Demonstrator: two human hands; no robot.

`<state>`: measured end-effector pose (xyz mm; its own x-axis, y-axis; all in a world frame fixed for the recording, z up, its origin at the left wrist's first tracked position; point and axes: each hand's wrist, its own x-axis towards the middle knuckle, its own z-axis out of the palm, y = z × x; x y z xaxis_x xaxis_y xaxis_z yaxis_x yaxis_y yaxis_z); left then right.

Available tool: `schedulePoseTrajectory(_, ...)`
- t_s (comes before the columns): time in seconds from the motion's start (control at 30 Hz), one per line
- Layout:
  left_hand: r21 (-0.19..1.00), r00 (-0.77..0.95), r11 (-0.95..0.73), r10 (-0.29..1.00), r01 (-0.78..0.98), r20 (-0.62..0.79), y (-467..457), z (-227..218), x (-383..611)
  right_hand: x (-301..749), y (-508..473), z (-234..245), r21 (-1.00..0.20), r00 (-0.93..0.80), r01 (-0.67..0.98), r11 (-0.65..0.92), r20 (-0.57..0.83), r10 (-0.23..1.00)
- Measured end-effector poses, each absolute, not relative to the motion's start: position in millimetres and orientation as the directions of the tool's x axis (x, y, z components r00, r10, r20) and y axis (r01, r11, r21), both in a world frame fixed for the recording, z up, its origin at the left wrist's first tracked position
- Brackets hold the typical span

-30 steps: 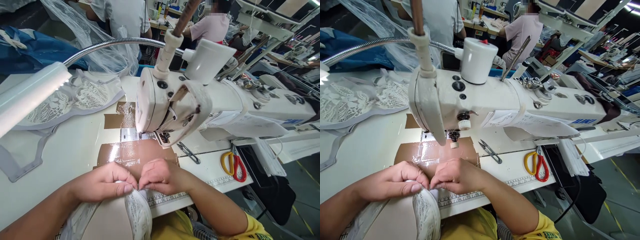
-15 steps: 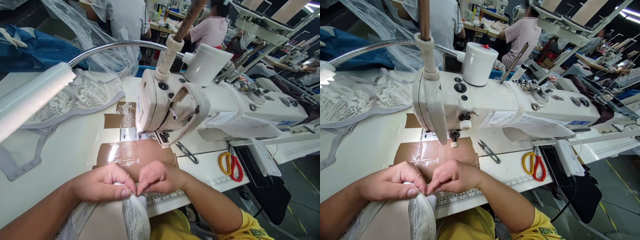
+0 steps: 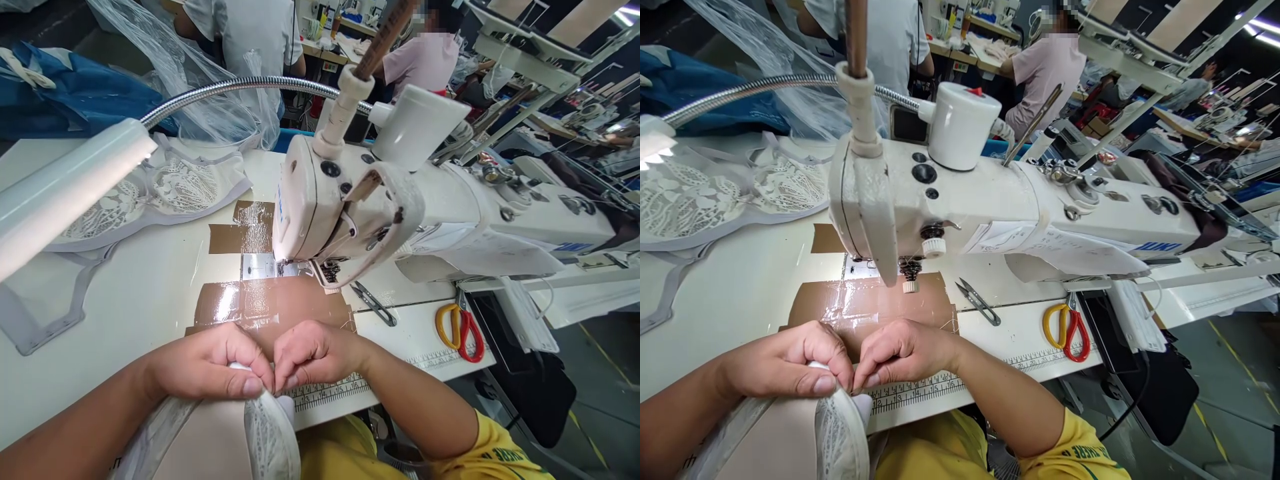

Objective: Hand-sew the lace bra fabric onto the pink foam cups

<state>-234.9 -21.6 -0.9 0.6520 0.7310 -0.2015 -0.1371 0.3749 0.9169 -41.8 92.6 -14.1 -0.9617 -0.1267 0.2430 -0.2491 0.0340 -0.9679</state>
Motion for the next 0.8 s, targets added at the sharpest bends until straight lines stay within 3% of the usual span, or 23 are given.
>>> schedulePoseTrajectory(0.37,0.962,0.648,0.252,0.751,-0.106,-0.125,-22.4,-0.4,-234.0,-44.1,86.7,-15.8,-0.961,-0.952,-0.275,-0.034,0.277,-0.131)
schedulePoseTrajectory(0.8,0.938,0.642,0.306,0.755,-0.164,-0.134,-22.7,-1.3,-236.4,-40.6,87.6,-14.3,-0.968,-0.962,-0.241,-0.067,0.248,-0.111)
